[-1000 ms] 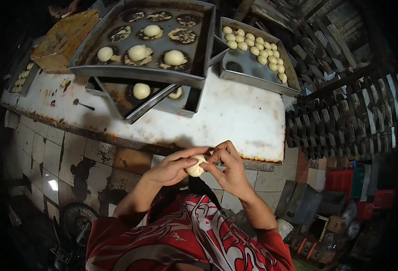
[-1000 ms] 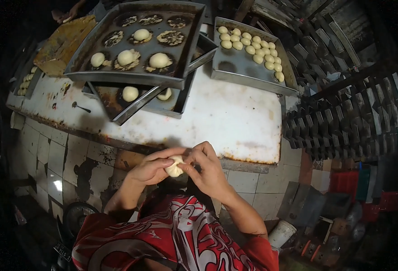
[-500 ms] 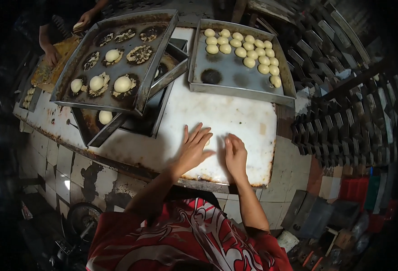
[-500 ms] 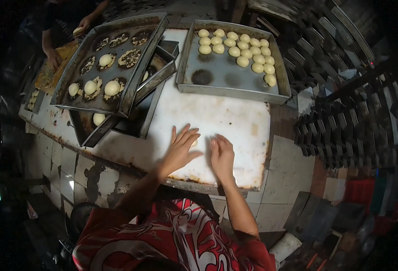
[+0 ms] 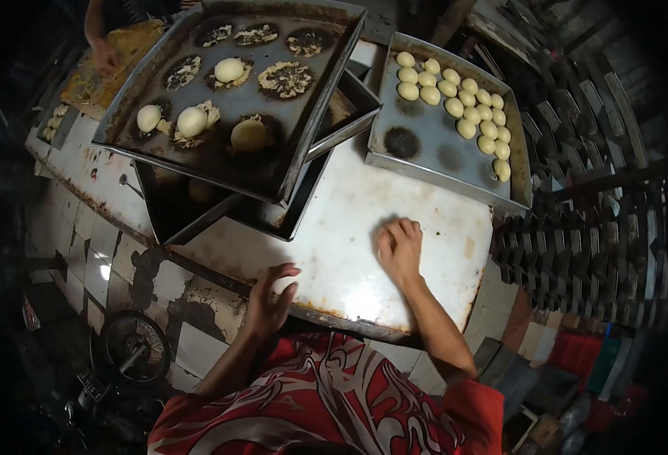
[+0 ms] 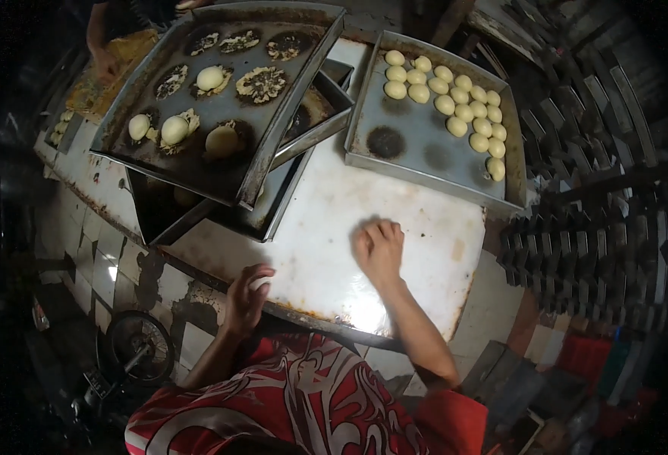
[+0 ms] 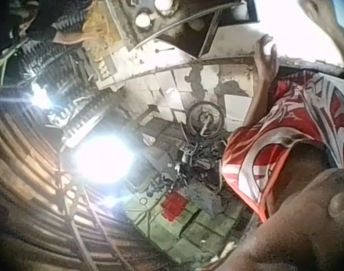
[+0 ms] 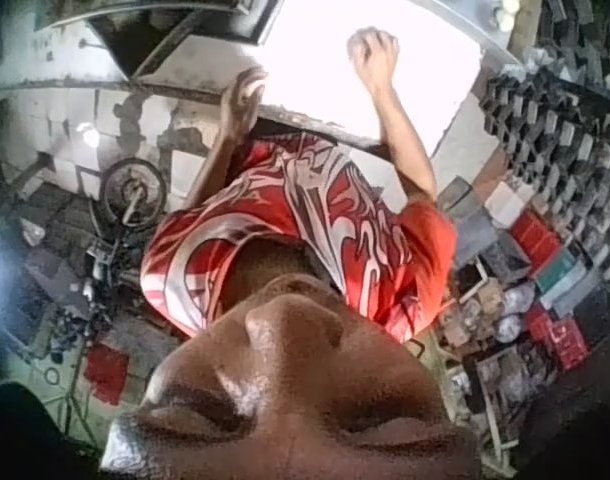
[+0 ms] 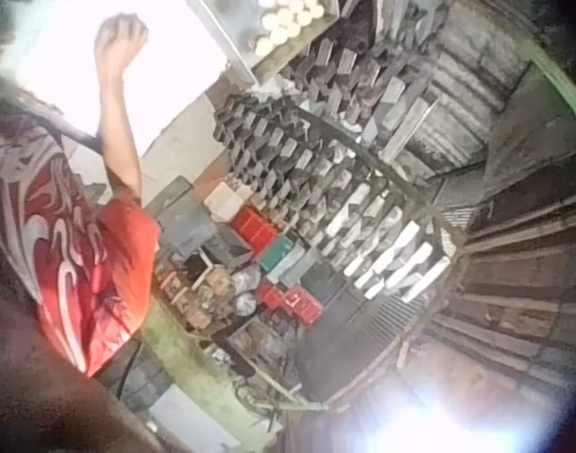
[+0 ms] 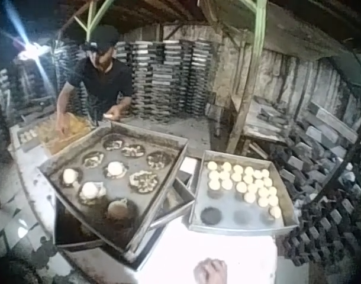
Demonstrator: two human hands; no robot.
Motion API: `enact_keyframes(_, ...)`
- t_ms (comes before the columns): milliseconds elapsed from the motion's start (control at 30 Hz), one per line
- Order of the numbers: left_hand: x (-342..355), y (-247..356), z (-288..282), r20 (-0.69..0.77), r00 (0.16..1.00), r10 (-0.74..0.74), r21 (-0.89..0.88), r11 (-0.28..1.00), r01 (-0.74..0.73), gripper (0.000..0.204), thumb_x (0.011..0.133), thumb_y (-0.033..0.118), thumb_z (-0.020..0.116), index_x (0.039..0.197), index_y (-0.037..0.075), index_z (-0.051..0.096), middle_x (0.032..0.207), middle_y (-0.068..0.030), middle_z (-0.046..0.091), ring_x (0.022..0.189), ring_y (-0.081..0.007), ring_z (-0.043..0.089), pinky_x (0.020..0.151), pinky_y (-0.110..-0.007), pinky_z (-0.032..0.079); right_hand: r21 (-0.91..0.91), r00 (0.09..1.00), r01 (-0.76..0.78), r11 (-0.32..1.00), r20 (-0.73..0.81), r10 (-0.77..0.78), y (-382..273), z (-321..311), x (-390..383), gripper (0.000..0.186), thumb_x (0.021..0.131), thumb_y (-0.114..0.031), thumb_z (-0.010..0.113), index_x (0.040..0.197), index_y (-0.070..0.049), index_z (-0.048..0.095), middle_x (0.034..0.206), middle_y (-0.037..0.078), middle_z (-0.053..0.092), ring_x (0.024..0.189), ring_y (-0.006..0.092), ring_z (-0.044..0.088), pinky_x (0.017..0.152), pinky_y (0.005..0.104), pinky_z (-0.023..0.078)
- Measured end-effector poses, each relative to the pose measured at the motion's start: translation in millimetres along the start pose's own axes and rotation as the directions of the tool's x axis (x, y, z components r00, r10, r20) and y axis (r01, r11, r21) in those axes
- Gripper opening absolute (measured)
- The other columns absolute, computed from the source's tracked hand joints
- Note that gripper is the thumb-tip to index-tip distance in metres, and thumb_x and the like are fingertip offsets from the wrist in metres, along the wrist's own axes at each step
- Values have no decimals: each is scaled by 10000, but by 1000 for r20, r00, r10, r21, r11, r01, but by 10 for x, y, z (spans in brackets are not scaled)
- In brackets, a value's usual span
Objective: Filling and shaping dough balls into buns and placing them on baking trays.
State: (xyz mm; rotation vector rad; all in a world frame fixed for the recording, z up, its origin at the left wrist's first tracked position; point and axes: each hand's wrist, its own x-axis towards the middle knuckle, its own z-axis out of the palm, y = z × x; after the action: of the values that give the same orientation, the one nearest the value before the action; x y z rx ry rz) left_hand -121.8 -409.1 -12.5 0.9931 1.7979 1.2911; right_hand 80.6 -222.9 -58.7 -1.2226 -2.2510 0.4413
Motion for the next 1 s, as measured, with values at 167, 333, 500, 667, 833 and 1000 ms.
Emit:
enact_keyframes(167, 443, 1, -369, 448, 873, 193, -52, 980, -190, 338, 829, 86, 607, 1151, 35, 515, 1052, -121, 612, 985, -275, 580, 846, -356, 451, -16, 957, 279, 960, -83, -279, -449, 3, -419, 174, 649, -86, 655, 821, -88, 629, 874, 113, 582, 808, 303, 519, 766, 404, 406)
enact_keyframes(333, 781, -162, -1023, 648, 690, 322, -119, 938, -326, 291, 850, 100, 593, 1132, 45, 552, 1058, -104, 611, 999, -218, 586, 813, -312, 479, -461, 978, -195, 866, -26, 207, -422, -40, -706, 221, 704, -133, 616, 906, -43, 615, 886, 124, 587, 862, 330, 518, 790, 437, 406)
enact_keyframes(500, 858, -328, -1328, 750, 574, 327, -200, 940, -275, 304, 863, 229, 596, 1108, 52, 567, 1001, -143, 621, 930, -303, 598, 801, -365, 471, -76, 677, -508, 858, 581, 452, -1229, -266, -237, 219, 752, -78, 587, 963, -19, 588, 922, 104, 611, 822, 237, 577, 697, 353, 473)
enact_keyframes(667, 800, -362, -1562, 770, 566, 293, -204, 955, -217, 352, 879, 283, 578, 1145, 56, 538, 1083, -129, 600, 1026, -287, 560, 872, -355, 440, 372, 847, -251, 894, 531, 16, -2367, -1245, 1258, 182, 779, -76, 577, 953, -28, 552, 945, 56, 563, 835, 123, 553, 714, 289, 459)
enact_keyframes(833, 756, -335, -1714, 724, 572, 385, -214, 914, -345, 392, 869, 256, 595, 1181, 32, 514, 1103, -176, 580, 1012, -317, 571, 865, -348, 457, -105, 915, 301, 948, 310, -257, -2428, -467, 2939, 218, 781, -113, 577, 979, -22, 576, 909, 134, 572, 796, 227, 591, 721, 336, 489)
enact_keyframes(1000, 666, -363, -1868, 702, 696, 148, -174, 984, -33, 379, 852, 184, 621, 1177, 23, 512, 1102, -175, 583, 1034, -284, 578, 873, -337, 463, -363, 761, 246, 899, 646, 53, -2179, 333, 3111, 439, 749, -294, 655, 1106, -84, 509, 1114, 147, 508, 1160, 310, 423, 951, 380, 369)
